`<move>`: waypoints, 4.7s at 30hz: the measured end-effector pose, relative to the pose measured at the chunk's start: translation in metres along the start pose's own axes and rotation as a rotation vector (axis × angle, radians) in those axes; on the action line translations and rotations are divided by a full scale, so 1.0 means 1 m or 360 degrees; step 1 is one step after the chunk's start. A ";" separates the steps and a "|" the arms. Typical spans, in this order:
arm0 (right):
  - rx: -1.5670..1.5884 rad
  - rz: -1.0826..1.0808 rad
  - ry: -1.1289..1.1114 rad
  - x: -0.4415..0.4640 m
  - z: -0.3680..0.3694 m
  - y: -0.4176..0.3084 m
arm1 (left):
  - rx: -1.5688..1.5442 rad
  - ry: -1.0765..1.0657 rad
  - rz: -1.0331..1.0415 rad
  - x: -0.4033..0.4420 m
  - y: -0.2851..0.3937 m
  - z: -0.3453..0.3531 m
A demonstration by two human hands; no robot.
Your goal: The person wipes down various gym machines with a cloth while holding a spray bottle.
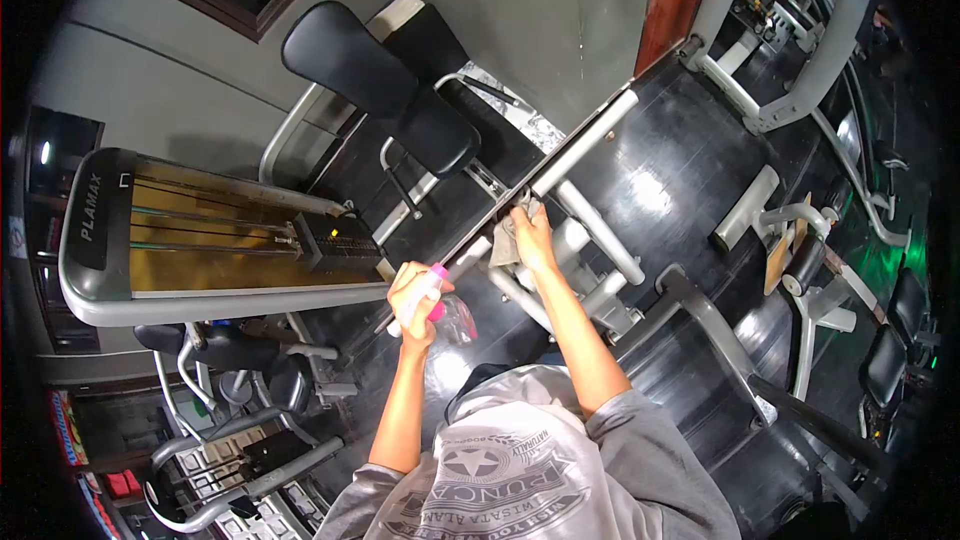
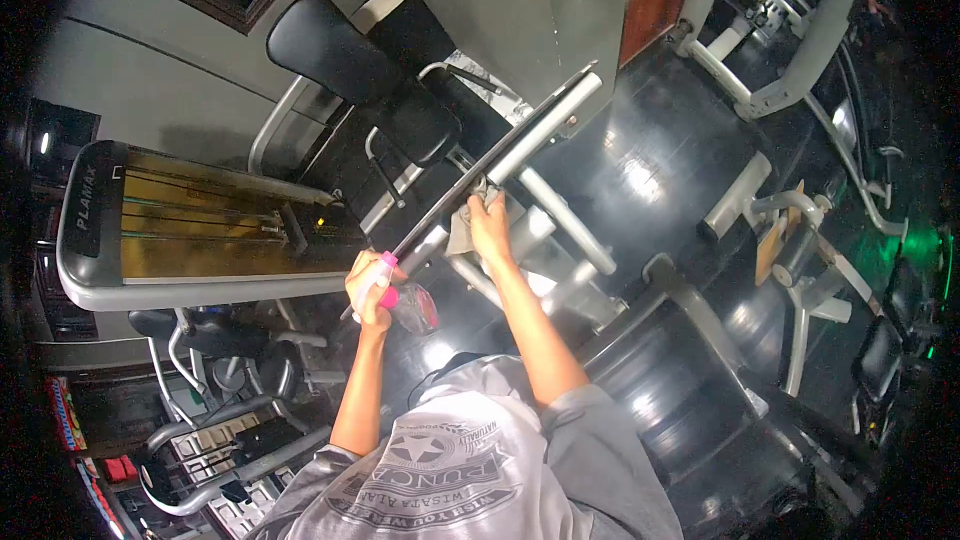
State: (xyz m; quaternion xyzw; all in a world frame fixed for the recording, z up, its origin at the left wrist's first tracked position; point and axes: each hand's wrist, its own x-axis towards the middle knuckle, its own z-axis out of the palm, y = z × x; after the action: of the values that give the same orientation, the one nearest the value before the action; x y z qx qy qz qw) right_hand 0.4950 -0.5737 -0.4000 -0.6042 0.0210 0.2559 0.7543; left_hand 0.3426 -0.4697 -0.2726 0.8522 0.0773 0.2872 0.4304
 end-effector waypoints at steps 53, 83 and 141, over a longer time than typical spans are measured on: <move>0.0842 0.0639 0.0032 0.013 0.004 0.019 | 0.0108 -0.0038 0.0019 0.002 0.002 0.001; -0.0641 -0.0730 -0.0047 -0.093 -0.021 -0.033 | 0.0158 -0.0045 0.0067 0.004 0.005 0.001; -0.2008 -0.1212 -0.0362 -0.130 -0.064 0.002 | -0.0997 0.0298 -0.1247 -0.156 -0.032 0.025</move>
State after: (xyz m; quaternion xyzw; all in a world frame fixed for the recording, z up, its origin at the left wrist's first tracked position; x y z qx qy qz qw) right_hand 0.3987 -0.6794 -0.3750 -0.8577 -0.4188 0.0014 0.2983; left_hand 0.2316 -0.5265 -0.3756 0.5599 0.3396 0.1886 0.7319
